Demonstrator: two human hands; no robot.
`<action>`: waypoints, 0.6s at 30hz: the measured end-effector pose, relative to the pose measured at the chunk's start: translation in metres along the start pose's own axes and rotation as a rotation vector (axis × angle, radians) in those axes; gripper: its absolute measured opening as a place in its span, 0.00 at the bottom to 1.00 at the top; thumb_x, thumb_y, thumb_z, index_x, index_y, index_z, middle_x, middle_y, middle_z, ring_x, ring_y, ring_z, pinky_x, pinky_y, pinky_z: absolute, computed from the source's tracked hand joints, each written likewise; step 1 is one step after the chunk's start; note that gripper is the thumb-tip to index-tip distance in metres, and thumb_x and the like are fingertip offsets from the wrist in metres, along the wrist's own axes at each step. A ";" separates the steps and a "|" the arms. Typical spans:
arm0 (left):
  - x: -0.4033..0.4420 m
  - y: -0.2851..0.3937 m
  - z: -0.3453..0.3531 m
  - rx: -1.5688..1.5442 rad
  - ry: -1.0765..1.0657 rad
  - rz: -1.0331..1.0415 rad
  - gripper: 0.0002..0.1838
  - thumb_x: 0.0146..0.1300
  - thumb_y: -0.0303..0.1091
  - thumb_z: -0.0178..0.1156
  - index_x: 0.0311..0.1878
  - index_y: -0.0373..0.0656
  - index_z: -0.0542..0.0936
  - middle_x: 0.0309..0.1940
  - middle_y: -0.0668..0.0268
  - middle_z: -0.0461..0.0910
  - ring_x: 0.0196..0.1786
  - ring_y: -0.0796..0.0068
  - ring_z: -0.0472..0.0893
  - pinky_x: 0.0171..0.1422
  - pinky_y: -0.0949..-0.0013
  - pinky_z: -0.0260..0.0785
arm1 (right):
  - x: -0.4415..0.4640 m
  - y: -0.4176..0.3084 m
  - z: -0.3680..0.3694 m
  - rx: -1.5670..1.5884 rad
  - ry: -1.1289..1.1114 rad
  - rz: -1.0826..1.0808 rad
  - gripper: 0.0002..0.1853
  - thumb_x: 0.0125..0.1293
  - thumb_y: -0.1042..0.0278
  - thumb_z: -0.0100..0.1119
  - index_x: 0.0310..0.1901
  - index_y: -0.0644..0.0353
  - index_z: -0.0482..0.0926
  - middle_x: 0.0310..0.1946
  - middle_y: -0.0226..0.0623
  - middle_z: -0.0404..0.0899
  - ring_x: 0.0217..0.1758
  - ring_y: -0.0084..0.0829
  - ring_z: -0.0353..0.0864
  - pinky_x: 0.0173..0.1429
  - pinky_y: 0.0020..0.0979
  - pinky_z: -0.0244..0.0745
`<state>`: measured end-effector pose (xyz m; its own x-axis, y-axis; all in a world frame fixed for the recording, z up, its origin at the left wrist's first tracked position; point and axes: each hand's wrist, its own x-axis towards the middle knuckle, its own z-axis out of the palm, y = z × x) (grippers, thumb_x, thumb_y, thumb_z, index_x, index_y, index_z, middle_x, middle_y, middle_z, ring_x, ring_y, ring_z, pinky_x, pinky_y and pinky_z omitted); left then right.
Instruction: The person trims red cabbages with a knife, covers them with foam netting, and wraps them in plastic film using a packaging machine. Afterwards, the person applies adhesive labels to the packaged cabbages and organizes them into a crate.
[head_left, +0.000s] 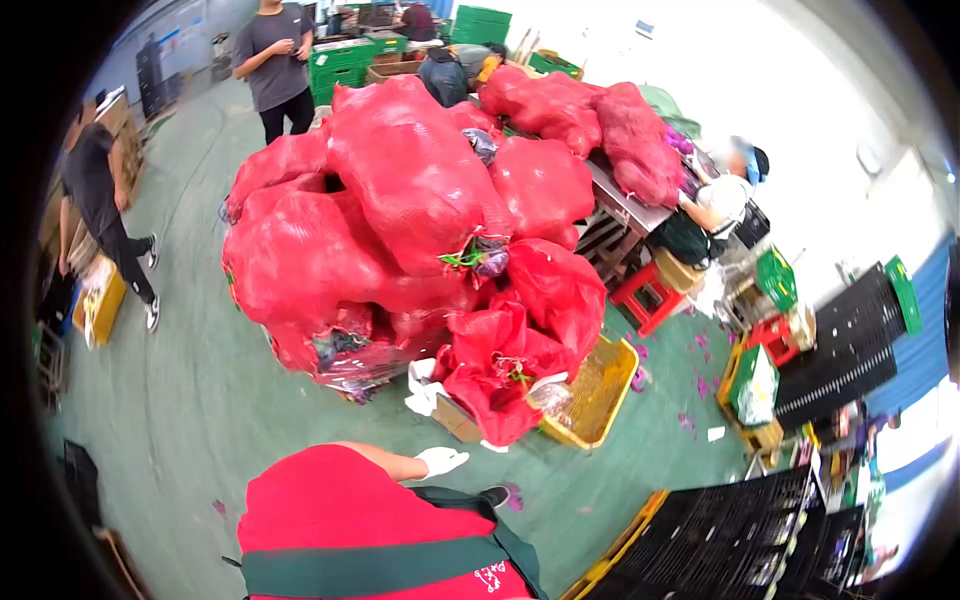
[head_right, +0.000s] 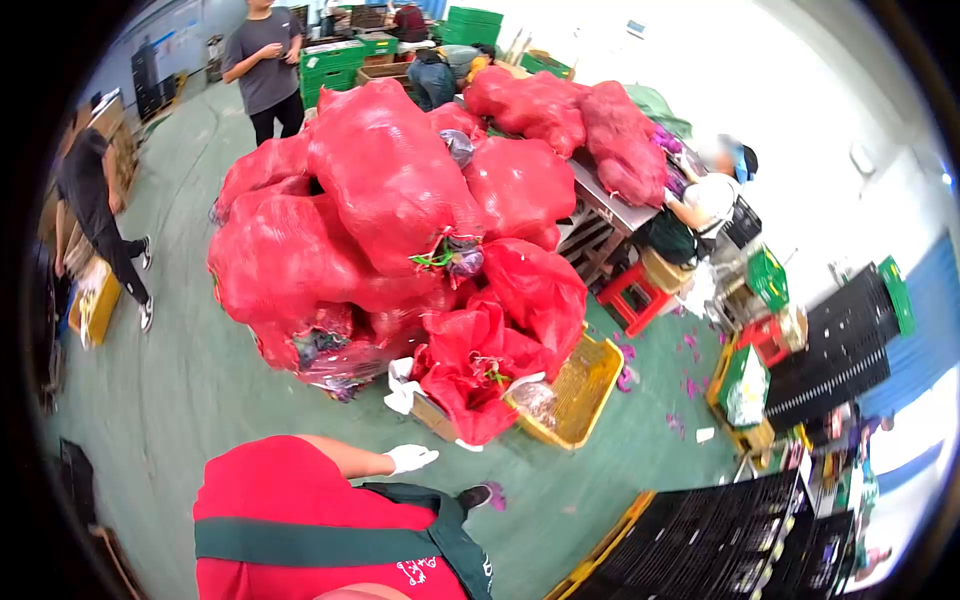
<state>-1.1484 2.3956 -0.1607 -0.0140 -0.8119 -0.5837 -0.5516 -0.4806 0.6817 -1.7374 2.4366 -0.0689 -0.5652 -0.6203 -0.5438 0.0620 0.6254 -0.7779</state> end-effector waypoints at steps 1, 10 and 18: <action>0.014 0.014 0.011 -0.045 0.013 -0.060 0.38 0.67 0.66 0.35 0.53 0.39 0.78 0.56 0.51 0.77 0.60 0.49 0.74 0.67 0.55 0.61 | 0.037 -0.030 -0.001 0.004 -0.042 -0.016 0.31 0.74 0.43 0.29 0.70 0.52 0.62 0.63 0.43 0.71 0.67 0.40 0.67 0.71 0.41 0.57; 0.252 0.279 0.100 -0.239 0.091 0.239 0.29 0.71 0.57 0.42 0.52 0.39 0.79 0.46 0.60 0.82 0.47 0.62 0.80 0.57 0.63 0.69 | 0.214 -0.074 0.075 -0.099 -0.157 -0.016 0.22 0.73 0.50 0.43 0.55 0.59 0.76 0.45 0.35 0.82 0.34 0.27 0.81 0.44 0.39 0.79; 0.467 0.456 0.145 -0.620 0.090 0.544 0.17 0.72 0.38 0.49 0.57 0.38 0.75 0.47 0.65 0.80 0.45 0.74 0.78 0.51 0.68 0.72 | 0.409 -0.129 0.075 -0.464 -0.379 0.058 0.17 0.71 0.53 0.43 0.41 0.58 0.77 0.35 0.43 0.80 0.35 0.39 0.81 0.42 0.42 0.77</action>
<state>-1.5275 1.8451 -0.1865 -0.0652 -0.9945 -0.0823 0.0732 -0.0870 0.9935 -1.9148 2.0669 -0.2143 -0.2339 -0.6511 -0.7221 -0.3293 0.7518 -0.5712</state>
